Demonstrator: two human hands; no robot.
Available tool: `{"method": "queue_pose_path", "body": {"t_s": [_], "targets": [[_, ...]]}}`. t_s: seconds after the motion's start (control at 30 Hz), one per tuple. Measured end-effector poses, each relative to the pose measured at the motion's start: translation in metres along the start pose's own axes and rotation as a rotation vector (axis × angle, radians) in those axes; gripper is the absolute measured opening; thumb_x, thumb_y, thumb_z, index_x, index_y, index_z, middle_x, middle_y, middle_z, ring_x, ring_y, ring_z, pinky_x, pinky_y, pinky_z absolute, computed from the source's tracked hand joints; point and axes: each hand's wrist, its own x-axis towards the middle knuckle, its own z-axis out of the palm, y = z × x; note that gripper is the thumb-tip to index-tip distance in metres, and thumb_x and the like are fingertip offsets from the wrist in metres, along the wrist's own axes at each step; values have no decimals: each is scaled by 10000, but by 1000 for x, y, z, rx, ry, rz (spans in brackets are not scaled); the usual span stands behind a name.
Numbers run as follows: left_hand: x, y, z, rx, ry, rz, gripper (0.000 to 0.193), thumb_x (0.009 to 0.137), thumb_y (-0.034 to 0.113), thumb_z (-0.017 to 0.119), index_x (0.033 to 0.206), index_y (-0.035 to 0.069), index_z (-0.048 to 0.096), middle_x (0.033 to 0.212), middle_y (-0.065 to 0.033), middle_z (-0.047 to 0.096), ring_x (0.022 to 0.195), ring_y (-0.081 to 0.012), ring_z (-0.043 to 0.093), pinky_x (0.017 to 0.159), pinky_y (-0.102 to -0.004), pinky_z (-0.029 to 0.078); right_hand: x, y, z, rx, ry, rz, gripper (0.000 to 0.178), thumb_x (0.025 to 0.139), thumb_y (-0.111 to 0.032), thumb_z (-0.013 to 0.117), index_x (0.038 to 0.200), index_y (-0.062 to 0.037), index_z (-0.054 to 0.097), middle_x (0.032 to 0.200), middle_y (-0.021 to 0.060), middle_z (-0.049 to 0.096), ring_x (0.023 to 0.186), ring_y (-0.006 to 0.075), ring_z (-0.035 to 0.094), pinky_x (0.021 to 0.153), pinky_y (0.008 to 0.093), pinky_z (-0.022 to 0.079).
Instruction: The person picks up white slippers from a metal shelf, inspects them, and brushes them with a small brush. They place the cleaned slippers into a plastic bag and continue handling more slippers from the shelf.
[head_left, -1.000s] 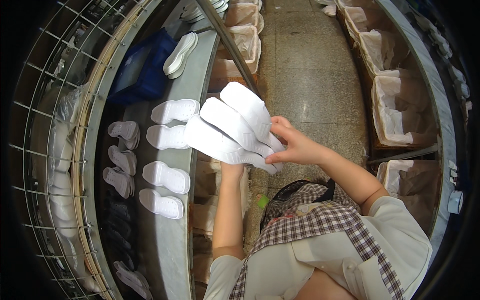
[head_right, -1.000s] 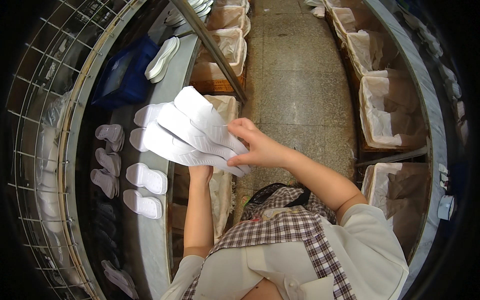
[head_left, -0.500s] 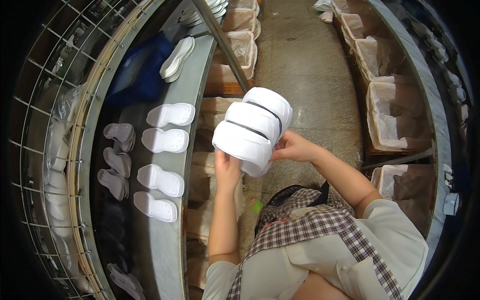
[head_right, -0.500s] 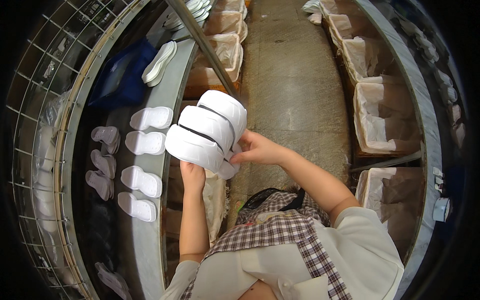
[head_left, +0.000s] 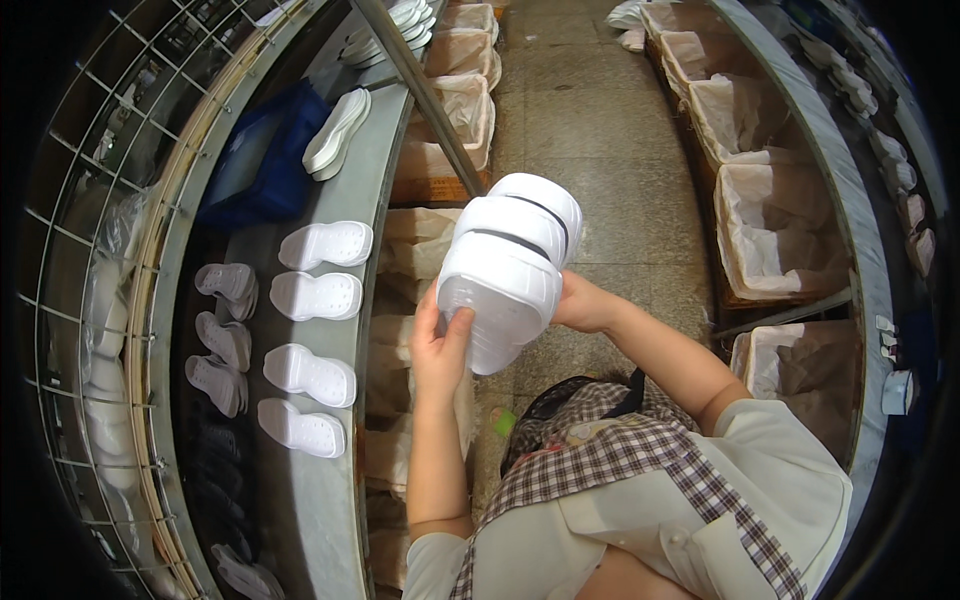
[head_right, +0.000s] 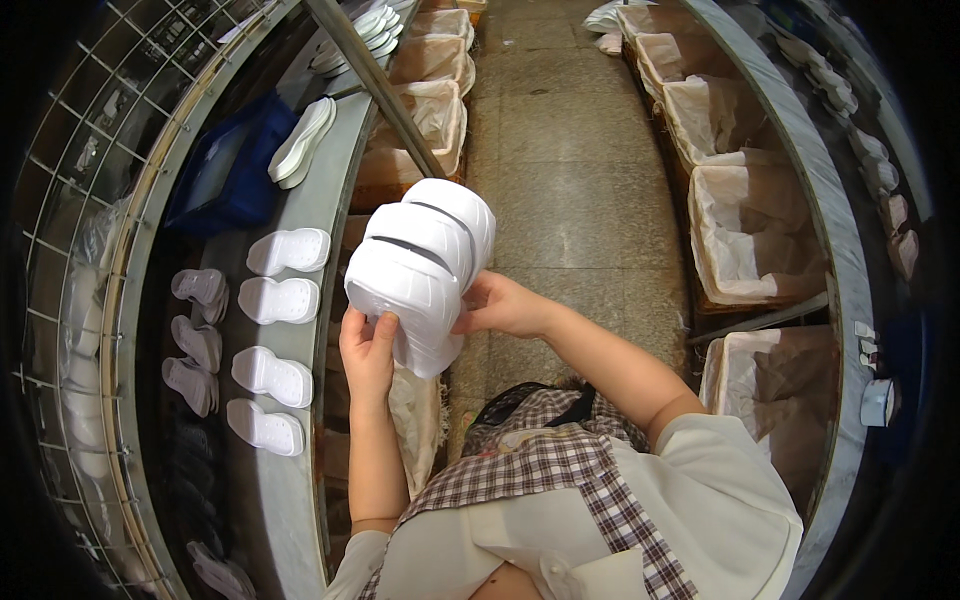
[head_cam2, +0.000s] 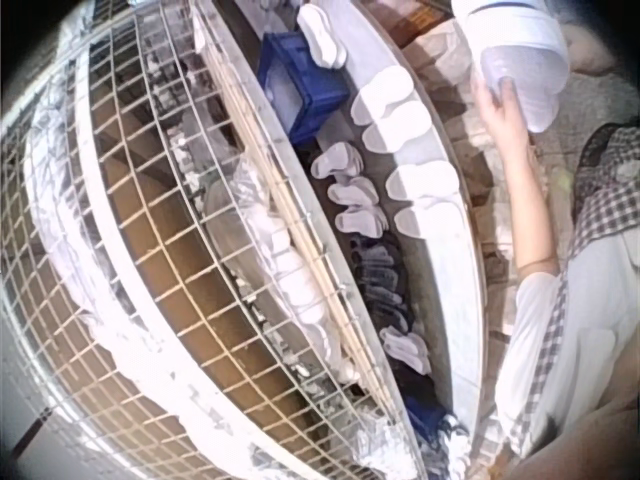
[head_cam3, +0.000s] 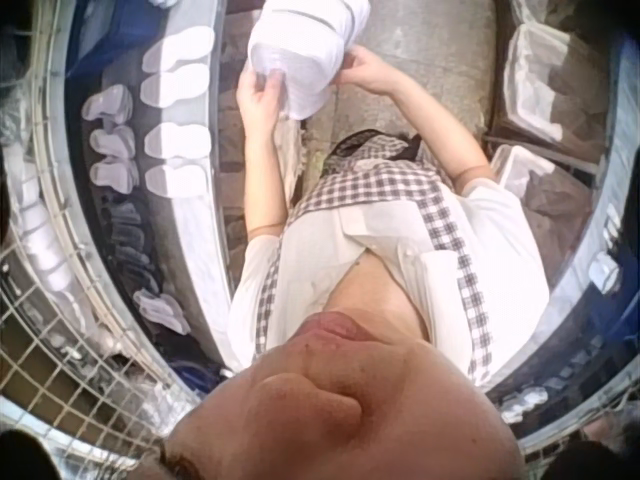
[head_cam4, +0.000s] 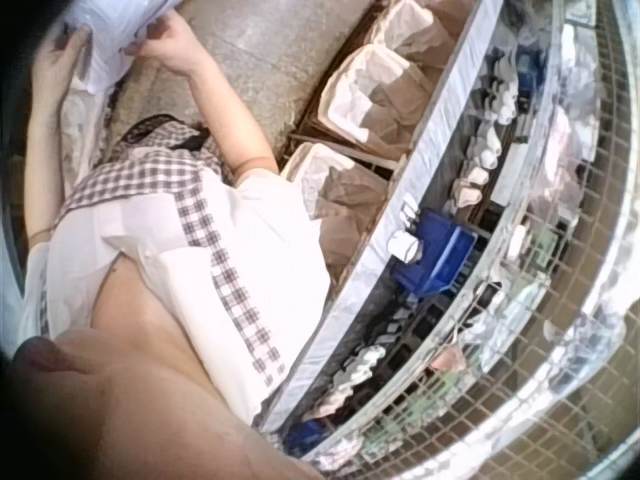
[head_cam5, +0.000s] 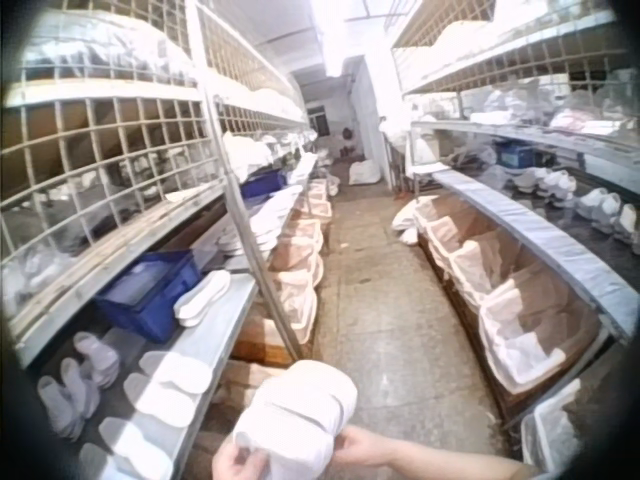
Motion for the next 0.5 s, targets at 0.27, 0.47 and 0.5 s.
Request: {"method": "queue_pose_path", "body": {"t_s": [0.27,0.47,0.5], "targets": [[4,14,4,31,29,-11,441,843,65,637,1246,-50,502,1205,-111,553,1110,-184,507,968,-318,376,1,-4,1,72,-13,-16,604,753,-16,712,1298,-80,460,1250,54,527,1179,195,474,988,370,387],[2,18,5,28,38,6,436,846,84,641,1236,-58,506,1178,-104,557,1071,-178,516,939,-312,388,2,-8,0,54,-38,-10,623,747,-9,712,1307,-98,453,1237,41,528,1151,185,482,973,361,395],[1,19,6,29,41,10,435,848,87,641,1235,-59,506,1176,-103,558,1068,-177,516,936,-311,389,2,-8,1,57,-38,-8,629,746,-10,712,1311,-98,449,1244,40,523,1157,185,478,976,363,392]]}}
